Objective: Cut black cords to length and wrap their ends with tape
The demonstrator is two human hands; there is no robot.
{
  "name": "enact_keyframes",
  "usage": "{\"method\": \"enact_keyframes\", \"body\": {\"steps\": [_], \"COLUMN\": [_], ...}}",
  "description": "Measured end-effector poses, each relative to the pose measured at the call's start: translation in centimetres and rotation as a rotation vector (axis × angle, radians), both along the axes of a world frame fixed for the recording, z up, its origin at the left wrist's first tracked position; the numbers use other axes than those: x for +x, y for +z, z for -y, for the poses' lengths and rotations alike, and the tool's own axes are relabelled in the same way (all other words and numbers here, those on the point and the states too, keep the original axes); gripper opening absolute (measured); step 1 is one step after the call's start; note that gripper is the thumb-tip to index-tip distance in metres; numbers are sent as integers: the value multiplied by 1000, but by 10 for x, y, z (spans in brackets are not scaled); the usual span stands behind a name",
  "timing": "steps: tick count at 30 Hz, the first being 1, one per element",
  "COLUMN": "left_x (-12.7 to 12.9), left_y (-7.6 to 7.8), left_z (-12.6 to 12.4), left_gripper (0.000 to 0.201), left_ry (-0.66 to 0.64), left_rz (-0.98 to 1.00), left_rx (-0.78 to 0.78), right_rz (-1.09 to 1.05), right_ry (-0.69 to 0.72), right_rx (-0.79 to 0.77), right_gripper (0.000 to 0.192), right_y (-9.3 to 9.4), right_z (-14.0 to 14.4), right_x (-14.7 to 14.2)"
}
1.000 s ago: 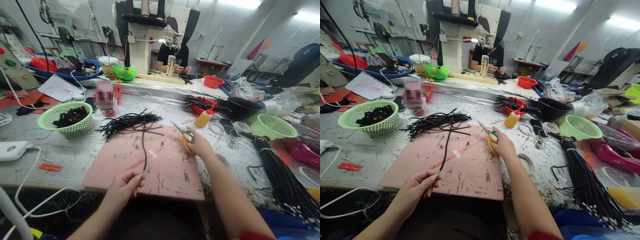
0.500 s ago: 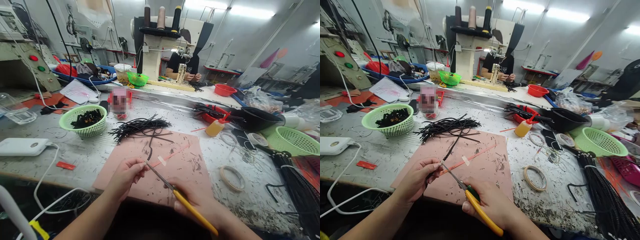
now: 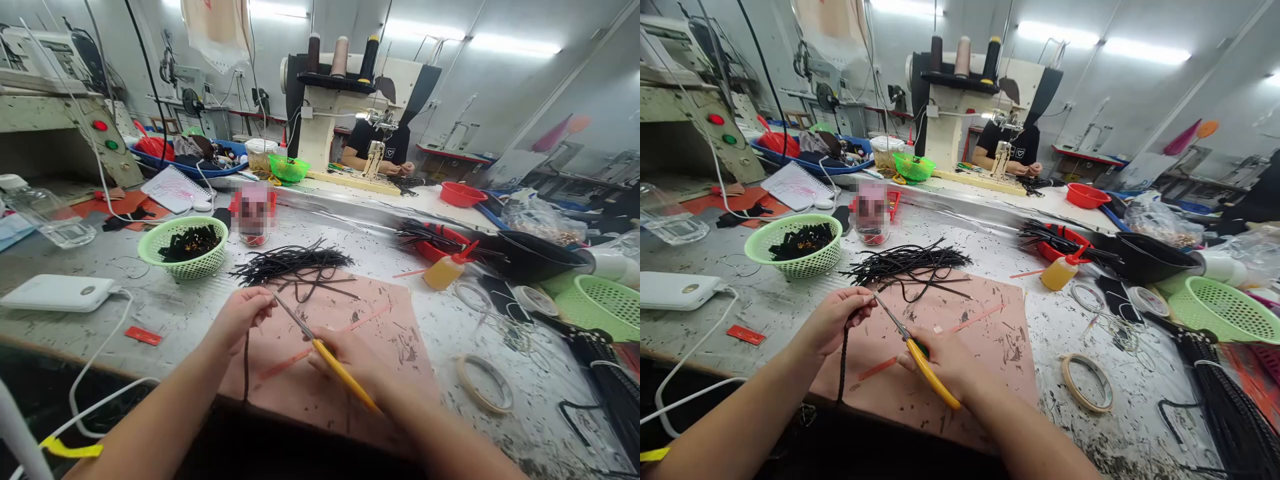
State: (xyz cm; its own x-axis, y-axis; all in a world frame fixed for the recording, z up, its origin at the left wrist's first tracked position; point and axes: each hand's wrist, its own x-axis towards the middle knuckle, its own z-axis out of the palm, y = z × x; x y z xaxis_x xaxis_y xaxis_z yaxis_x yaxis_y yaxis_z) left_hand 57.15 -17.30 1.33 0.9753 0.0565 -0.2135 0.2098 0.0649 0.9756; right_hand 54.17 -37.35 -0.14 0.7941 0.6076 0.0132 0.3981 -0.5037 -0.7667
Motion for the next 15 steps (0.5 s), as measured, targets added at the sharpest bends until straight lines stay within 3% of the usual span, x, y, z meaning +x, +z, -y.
{"method": "enact_keyframes", "body": {"steps": [4, 8, 12, 15], "left_x": [16, 9, -7, -16], "left_y": [-8, -14, -12, -11], "left_z": [-28, -49, -50, -40], "left_gripper": [13, 16, 23, 27], "left_ry": [104, 151, 122, 61], "left_rz": [-52, -63, -51, -49], "left_rx": [20, 46, 74, 134], "right_rz": [55, 96, 200, 182], "right_ry": [36, 12, -129, -181], "right_rx": [-97, -194, -270, -178], "right_gripper": [23, 26, 33, 41], "right_y": [-4, -6, -7, -4], "right_z": [-31, -44, -44, -43], "right_x": [30, 48, 61, 64]}}
